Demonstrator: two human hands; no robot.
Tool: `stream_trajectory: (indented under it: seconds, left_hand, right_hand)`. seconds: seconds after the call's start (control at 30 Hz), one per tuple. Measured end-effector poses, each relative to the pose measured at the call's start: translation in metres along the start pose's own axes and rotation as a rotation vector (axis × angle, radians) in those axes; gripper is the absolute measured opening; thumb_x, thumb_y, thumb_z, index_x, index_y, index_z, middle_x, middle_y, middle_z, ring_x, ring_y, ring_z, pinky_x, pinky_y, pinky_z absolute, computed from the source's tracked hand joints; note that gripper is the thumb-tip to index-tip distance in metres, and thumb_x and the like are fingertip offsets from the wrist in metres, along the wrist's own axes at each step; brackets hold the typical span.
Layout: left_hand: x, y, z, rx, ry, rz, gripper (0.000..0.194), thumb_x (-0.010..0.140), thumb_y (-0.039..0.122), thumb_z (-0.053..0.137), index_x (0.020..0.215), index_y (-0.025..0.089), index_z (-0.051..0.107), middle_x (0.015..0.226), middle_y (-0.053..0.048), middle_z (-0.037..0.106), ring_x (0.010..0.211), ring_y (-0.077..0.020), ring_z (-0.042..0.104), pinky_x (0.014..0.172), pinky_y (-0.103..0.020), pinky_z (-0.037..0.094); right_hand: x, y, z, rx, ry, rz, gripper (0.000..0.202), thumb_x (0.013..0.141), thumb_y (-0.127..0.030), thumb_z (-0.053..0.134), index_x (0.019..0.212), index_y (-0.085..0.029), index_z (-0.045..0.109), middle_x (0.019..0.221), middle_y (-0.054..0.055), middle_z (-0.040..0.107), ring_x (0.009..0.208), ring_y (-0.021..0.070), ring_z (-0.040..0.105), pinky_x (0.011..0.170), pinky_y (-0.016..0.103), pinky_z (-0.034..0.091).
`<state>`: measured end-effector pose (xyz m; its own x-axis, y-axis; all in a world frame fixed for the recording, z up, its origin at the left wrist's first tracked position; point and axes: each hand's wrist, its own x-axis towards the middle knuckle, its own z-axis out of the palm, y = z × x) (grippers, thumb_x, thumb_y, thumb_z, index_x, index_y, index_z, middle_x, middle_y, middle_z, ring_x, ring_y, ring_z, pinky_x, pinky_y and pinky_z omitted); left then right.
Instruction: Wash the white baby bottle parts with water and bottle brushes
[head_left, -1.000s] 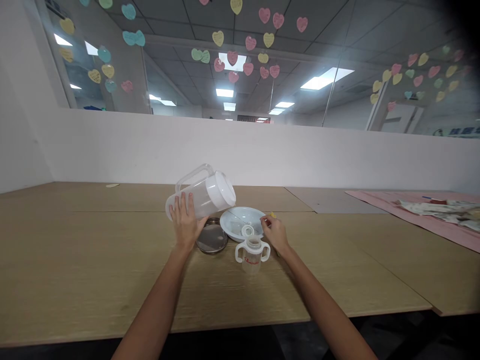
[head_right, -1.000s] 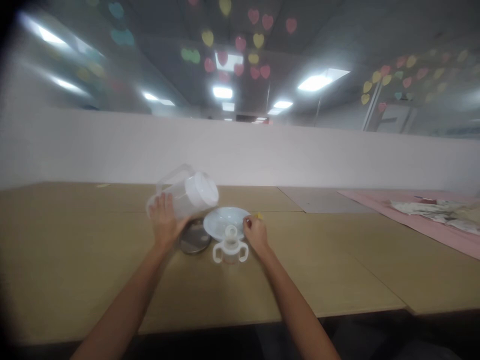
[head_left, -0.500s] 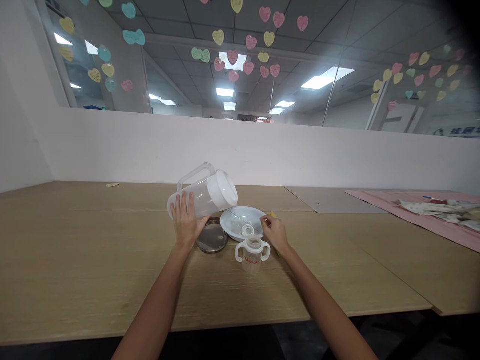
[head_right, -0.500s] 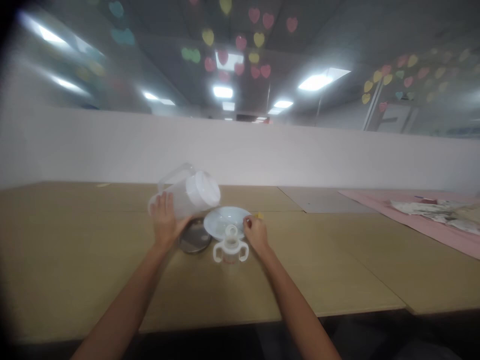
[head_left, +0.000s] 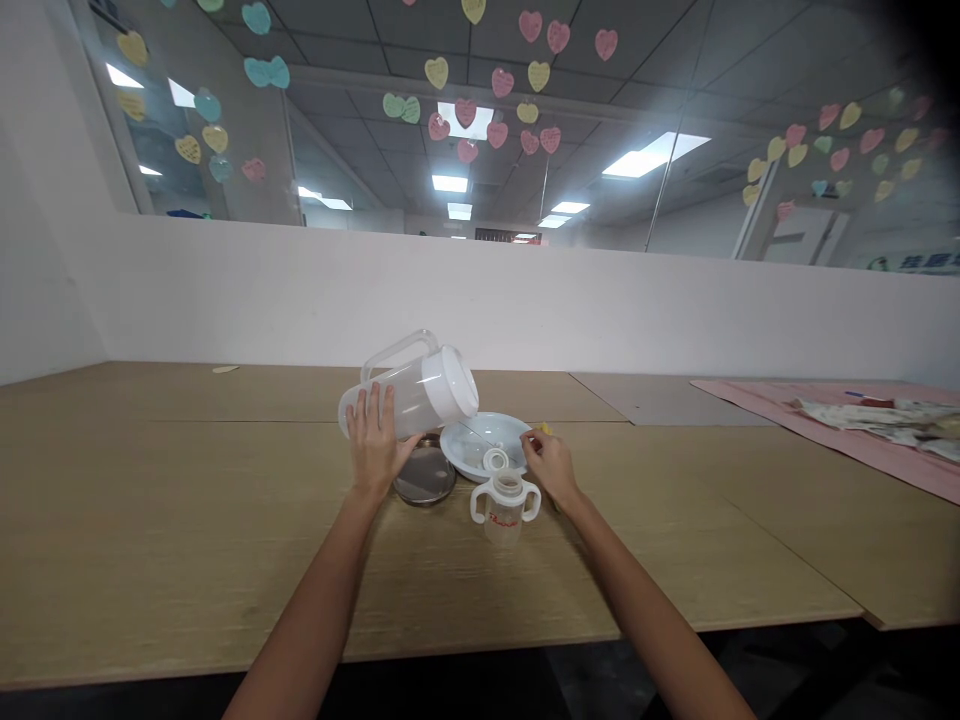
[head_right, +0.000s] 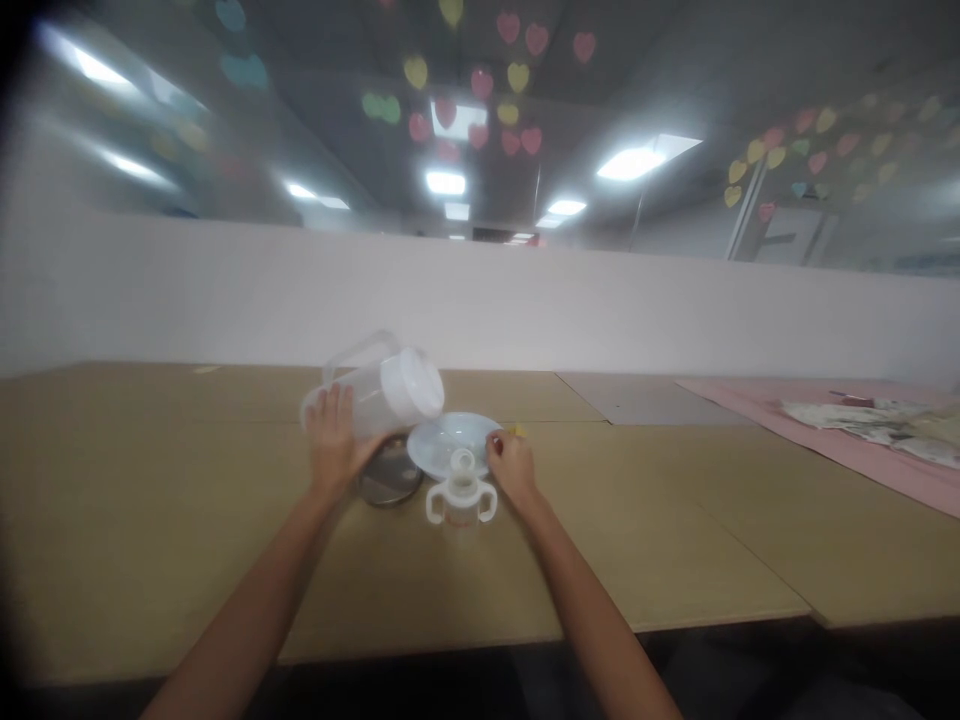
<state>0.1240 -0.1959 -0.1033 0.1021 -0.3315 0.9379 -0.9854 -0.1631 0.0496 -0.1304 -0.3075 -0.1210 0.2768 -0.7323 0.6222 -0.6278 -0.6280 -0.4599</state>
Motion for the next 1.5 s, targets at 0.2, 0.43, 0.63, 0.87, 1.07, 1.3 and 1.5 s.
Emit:
stream_trajectory:
  seconds: [0.2, 0.43, 0.63, 0.87, 1.07, 1.3, 1.5]
  left_hand:
    - [0.000, 0.001, 0.000, -0.018, -0.007, 0.009, 0.083, 0.069, 0.052, 0.054, 0.134, 0.009, 0.024, 0.136, -0.018, 0.028, 0.128, -0.0328, 0.019, 0.104, -0.050, 0.013]
    - [-0.001, 0.002, 0.000, -0.048, -0.020, 0.016, 0.082, 0.068, 0.052, 0.055, 0.133, 0.011, 0.026, 0.136, -0.018, 0.029, 0.128, -0.0333, 0.020, 0.104, -0.051, 0.014]
    - [0.000, 0.004, 0.001, -0.073, 0.001, -0.107, 0.090, 0.065, 0.056, 0.055, 0.133, 0.007, 0.024, 0.134, -0.021, 0.032, 0.125, -0.0350, 0.025, 0.102, -0.050, 0.019]
    - [0.003, 0.009, -0.002, -0.190, 0.031, -0.373, 0.102, 0.057, 0.063, 0.058, 0.134, 0.009, 0.020, 0.127, -0.021, 0.042, 0.114, -0.0335, 0.042, 0.086, -0.041, 0.041]
    - [0.002, 0.011, -0.008, -0.206, 0.036, -0.344, 0.102, 0.057, 0.065, 0.057, 0.134, 0.010, 0.019, 0.125, -0.020, 0.043, 0.112, -0.0321, 0.045, 0.086, -0.040, 0.042]
    - [-0.005, 0.005, -0.005, -0.161, 0.069, 0.026, 0.101, 0.059, 0.064, 0.055, 0.133, 0.006, 0.018, 0.131, -0.022, 0.035, 0.121, -0.0334, 0.034, 0.095, -0.042, 0.034]
    - [-0.006, 0.006, -0.004, -0.099, 0.074, 0.260, 0.095, 0.063, 0.060, 0.054, 0.132, 0.006, 0.018, 0.129, -0.023, 0.037, 0.123, -0.0332, 0.032, 0.098, -0.044, 0.031]
  right_hand:
    - [0.000, -0.002, -0.001, -0.013, -0.008, 0.008, 0.027, 0.078, -0.027, 0.041, 0.080, -0.016, 0.065, 0.065, 0.004, 0.063, 0.057, 0.0128, 0.055, 0.055, 0.021, 0.035]
    - [0.001, -0.001, -0.001, 0.029, -0.005, 0.008, 0.027, 0.078, -0.029, 0.041, 0.079, -0.016, 0.065, 0.064, 0.004, 0.063, 0.058, 0.0137, 0.055, 0.055, 0.022, 0.036]
    - [0.003, 0.002, -0.014, 0.253, 0.029, 0.070, 0.037, 0.082, -0.039, 0.036, 0.077, -0.015, 0.064, 0.059, 0.003, 0.059, 0.055, 0.0133, 0.053, 0.055, 0.022, 0.037]
    - [-0.010, -0.018, -0.025, 0.456, -0.217, -0.289, 0.053, 0.085, -0.049, 0.027, 0.070, -0.016, 0.065, 0.070, 0.005, 0.063, 0.072, 0.0160, 0.057, 0.078, 0.029, 0.039]
    - [-0.019, -0.033, -0.023, 0.313, -0.316, -0.561, 0.042, 0.077, -0.055, 0.042, 0.087, -0.019, 0.064, 0.086, 0.006, 0.064, 0.087, 0.0206, 0.054, 0.087, 0.037, 0.033]
    - [-0.017, -0.033, -0.019, 0.211, -0.229, -0.566, 0.035, 0.072, -0.051, 0.053, 0.082, -0.019, 0.062, 0.081, 0.006, 0.064, 0.079, 0.0189, 0.054, 0.080, 0.034, 0.036]
    - [-0.016, -0.030, -0.015, 0.130, -0.168, -0.572, 0.036, 0.071, -0.052, 0.053, 0.070, -0.017, 0.061, 0.067, 0.004, 0.059, 0.071, 0.0173, 0.052, 0.077, 0.032, 0.037]
